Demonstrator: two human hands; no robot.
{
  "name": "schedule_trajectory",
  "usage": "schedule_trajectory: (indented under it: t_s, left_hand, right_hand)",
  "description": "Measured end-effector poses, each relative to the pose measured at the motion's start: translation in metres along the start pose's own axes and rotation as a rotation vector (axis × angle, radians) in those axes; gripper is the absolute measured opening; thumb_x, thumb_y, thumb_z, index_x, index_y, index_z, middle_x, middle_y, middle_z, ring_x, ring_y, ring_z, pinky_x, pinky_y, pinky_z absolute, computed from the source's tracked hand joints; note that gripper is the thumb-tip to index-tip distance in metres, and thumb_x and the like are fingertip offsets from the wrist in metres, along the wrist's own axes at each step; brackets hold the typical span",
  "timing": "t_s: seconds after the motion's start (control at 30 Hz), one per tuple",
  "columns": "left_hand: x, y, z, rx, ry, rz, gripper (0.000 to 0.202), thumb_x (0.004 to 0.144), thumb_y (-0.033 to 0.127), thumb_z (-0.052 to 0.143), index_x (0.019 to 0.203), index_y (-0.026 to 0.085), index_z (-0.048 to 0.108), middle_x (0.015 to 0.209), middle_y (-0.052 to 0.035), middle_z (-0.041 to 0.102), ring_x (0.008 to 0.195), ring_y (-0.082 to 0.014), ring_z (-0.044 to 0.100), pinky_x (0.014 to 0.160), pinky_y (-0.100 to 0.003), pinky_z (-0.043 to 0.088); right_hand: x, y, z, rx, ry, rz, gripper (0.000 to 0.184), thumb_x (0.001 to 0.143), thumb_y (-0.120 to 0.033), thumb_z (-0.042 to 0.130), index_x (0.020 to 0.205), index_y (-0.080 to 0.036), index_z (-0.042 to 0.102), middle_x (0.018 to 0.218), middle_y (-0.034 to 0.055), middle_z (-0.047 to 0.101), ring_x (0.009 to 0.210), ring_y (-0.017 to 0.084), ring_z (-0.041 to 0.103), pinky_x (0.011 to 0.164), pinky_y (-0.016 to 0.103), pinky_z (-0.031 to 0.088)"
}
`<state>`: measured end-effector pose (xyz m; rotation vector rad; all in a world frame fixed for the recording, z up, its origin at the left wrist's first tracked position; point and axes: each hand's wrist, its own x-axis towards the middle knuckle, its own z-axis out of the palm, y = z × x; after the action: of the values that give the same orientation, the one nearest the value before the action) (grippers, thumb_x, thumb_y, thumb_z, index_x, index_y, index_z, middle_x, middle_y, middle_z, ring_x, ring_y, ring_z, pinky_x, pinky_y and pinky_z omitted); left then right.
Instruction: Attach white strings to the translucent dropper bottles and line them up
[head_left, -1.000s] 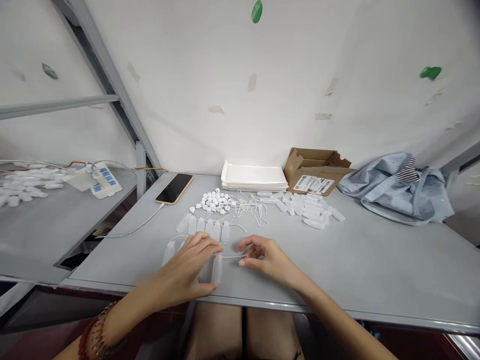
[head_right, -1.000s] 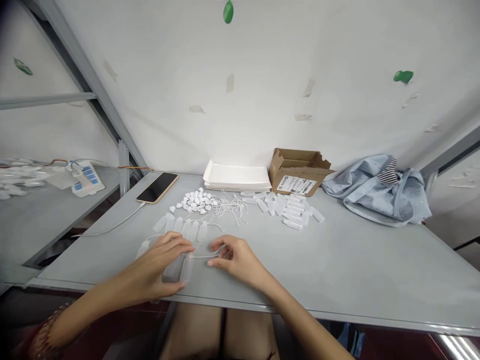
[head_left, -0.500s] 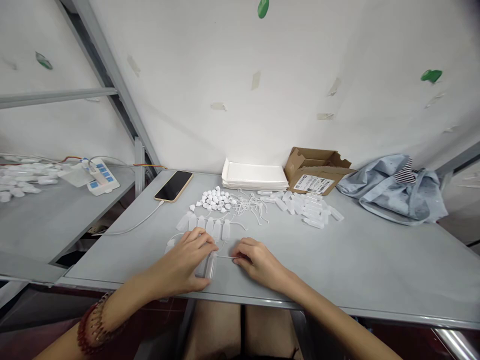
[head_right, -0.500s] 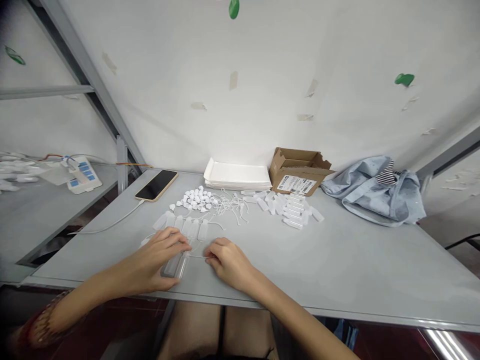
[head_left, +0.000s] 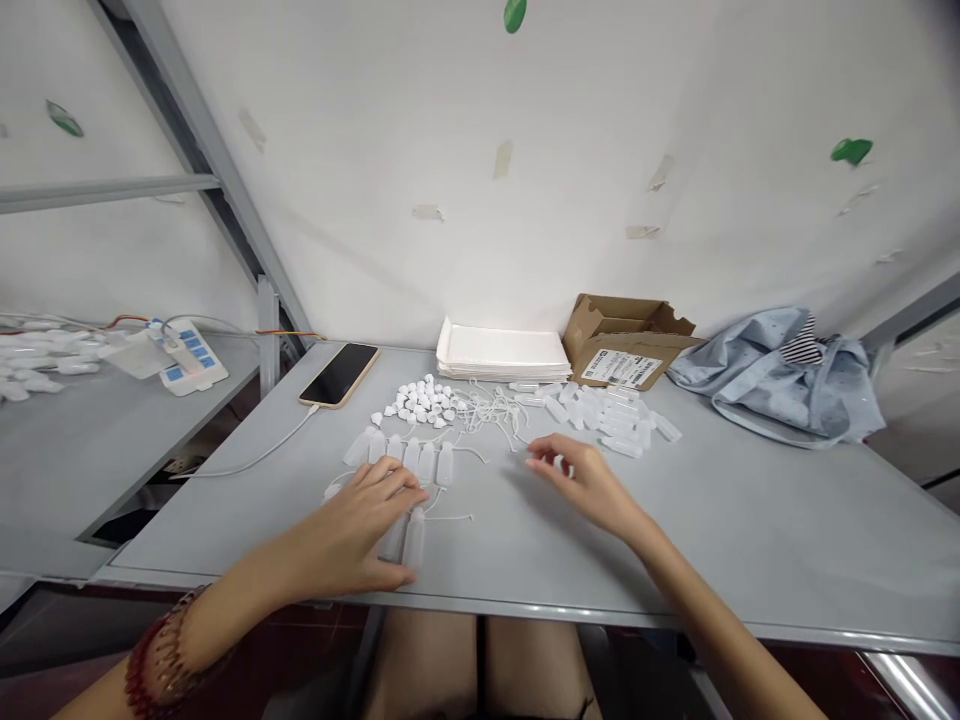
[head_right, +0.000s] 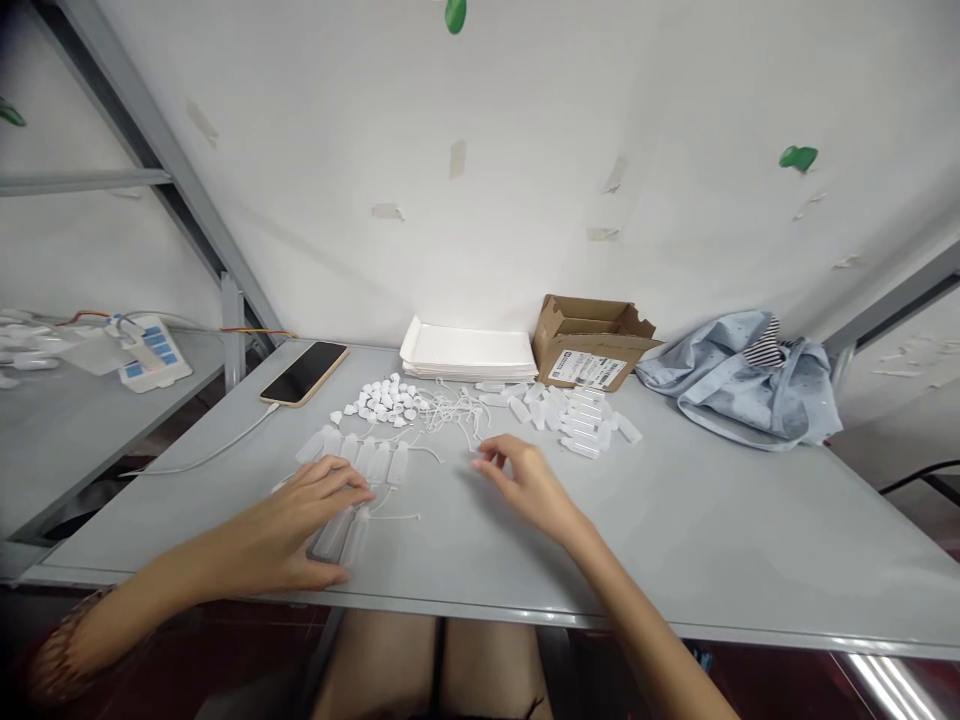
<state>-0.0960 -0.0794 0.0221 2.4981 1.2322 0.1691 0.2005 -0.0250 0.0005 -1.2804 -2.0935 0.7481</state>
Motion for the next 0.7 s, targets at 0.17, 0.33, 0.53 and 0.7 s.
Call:
schedule_trajectory:
  t_s: [0.17,0.33,0.53,0.7]
  left_hand:
    - [0.021,0.003,-0.007,-0.021,0.122,0.032,0.031,0.082,0.033,0.056,0.112,0.022,0.058,0.105,-0.0058,0.059,0.104,-0.0247,0.045,0.087,-0.037,0.041]
    - [0.072,0.002,-0.008,-0.006,0.203,0.014,0.022,0.086,0.022,0.045,0.098,0.019,0.064,0.095,-0.0066,0.065,0.098,-0.024,0.051,0.083,-0.038,0.045]
    - [0.142,-0.005,0.007,0.056,0.226,0.013,0.024,0.084,0.016,0.043,0.087,0.016,0.067,0.088,-0.0098,0.067,0.094,-0.0255,0.055,0.077,-0.036,0.047]
    - [0.169,-0.008,0.014,0.119,0.205,0.057,0.02,0.078,0.011,0.048,0.077,0.015,0.068,0.081,-0.0118,0.065,0.089,-0.0285,0.054,0.072,-0.038,0.045]
  right_hand:
    - [0.012,0.049,-0.051,-0.244,0.243,0.141,0.019,0.08,-0.032,0.054,0.086,-0.018,0.065,0.08,0.0057,0.069,0.069,0.019,0.061,0.061,0.03,0.046]
    - [0.013,0.088,-0.074,-0.337,0.341,0.209,0.016,0.076,-0.023,0.051,0.081,-0.016,0.064,0.085,0.0097,0.067,0.065,0.018,0.059,0.066,0.034,0.046]
    - [0.007,0.095,-0.07,-0.368,0.282,0.202,0.016,0.076,-0.02,0.054,0.085,-0.017,0.067,0.087,0.0076,0.066,0.065,0.017,0.058,0.066,0.032,0.045]
    - [0.003,0.091,-0.076,-0.368,0.2,0.217,0.015,0.077,-0.023,0.057,0.087,-0.018,0.067,0.088,0.0064,0.066,0.069,0.017,0.059,0.067,0.03,0.044]
